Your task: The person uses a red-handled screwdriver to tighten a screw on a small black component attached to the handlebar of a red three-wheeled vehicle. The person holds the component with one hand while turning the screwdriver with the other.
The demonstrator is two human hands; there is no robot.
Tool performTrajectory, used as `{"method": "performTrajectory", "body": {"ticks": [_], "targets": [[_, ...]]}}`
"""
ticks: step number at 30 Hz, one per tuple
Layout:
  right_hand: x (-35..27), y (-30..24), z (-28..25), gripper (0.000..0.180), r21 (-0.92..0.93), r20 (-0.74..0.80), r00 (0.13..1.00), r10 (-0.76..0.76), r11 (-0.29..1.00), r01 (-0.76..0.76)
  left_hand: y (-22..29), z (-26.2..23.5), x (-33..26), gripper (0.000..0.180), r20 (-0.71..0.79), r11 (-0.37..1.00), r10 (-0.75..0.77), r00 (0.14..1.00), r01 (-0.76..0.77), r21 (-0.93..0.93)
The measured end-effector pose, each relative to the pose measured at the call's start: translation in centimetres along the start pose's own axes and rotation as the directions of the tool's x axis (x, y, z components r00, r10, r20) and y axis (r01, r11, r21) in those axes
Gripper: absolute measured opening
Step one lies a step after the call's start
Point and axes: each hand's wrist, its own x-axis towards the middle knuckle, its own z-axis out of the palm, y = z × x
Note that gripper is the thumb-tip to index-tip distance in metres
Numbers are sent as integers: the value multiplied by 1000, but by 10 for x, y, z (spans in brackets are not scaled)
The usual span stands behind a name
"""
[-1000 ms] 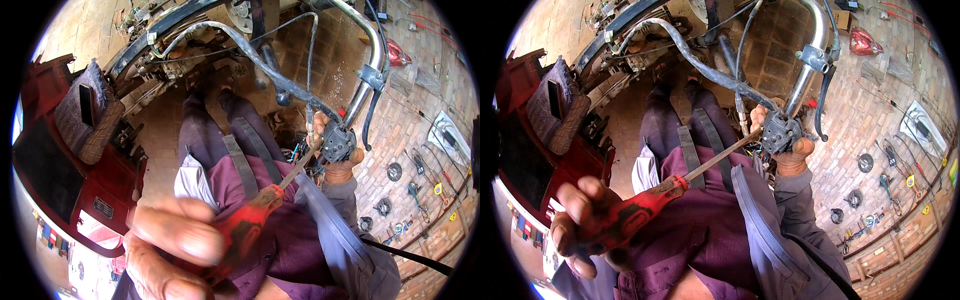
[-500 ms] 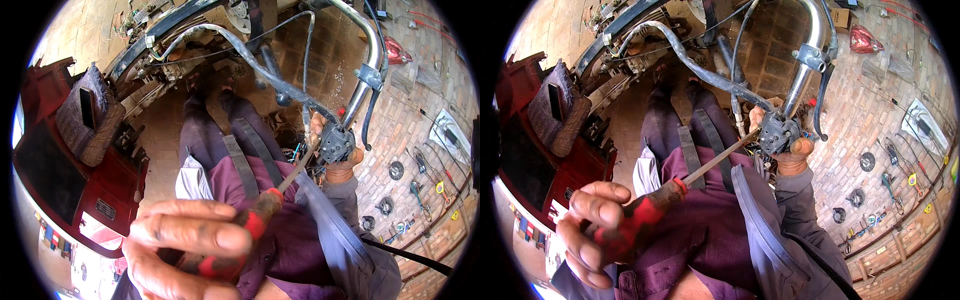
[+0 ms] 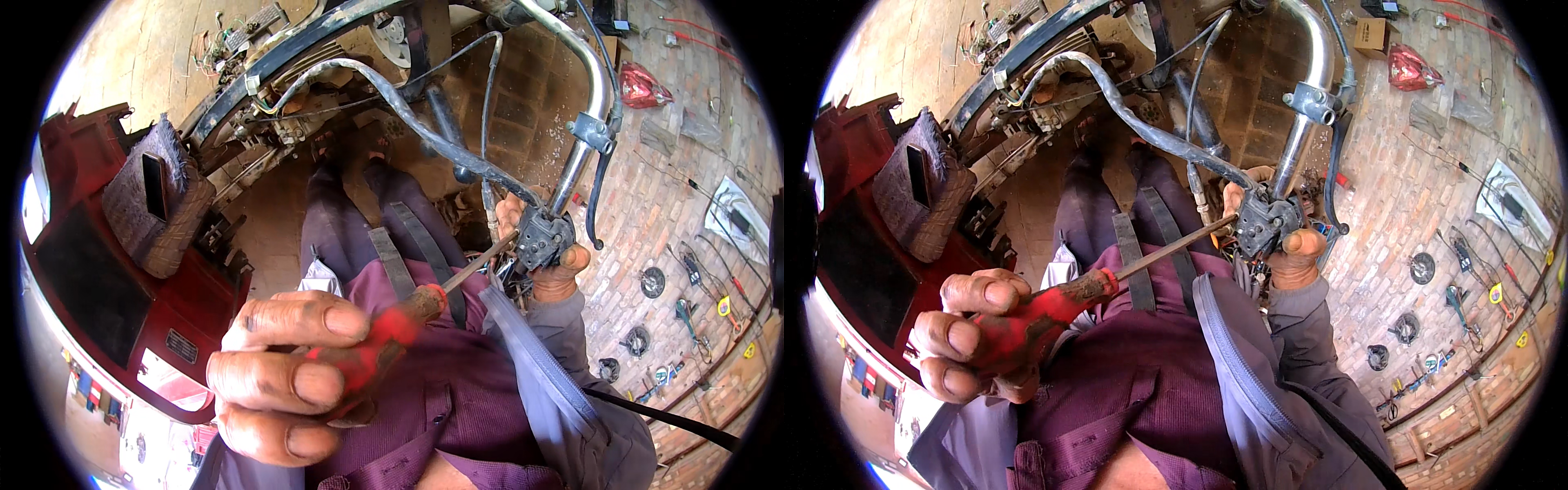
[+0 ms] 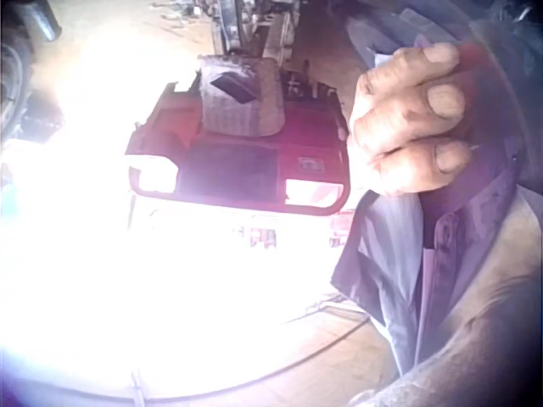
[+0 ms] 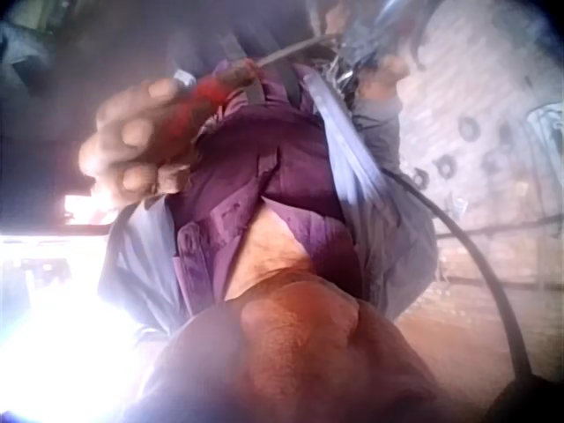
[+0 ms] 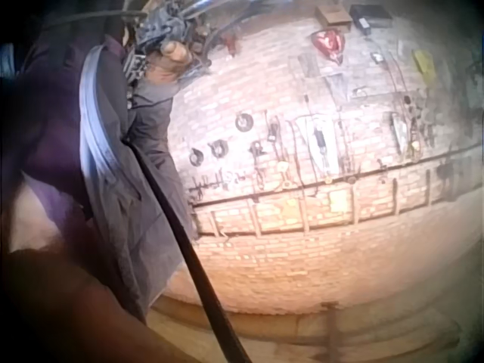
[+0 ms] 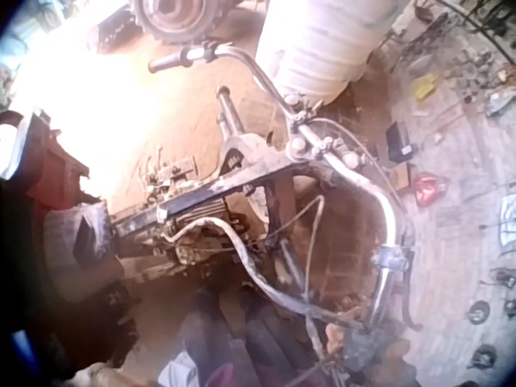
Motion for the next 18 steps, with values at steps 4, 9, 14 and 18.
{"method": "performTrajectory", "body": {"ticks": [4, 9, 14, 18], "targets": [[1, 0, 3, 100, -13, 12, 999, -29, 999, 30, -5, 2, -4, 27, -21, 998, 41, 999, -39, 57], [4, -2, 15, 85, -42, 23, 1000, -21, 999, 22, 19, -11, 3, 37, 100, 986, -147, 984, 138, 92], [4, -5, 11, 84, -82, 13, 999, -33, 996, 34, 14, -12, 3, 40, 83, 962, -250, 965, 237, 134], [4, -6, 15, 81, -76, 16, 999, -36, 996, 37, 13, -17, 16, 48, 191, 873, -136, 972, 26, 487]]}}
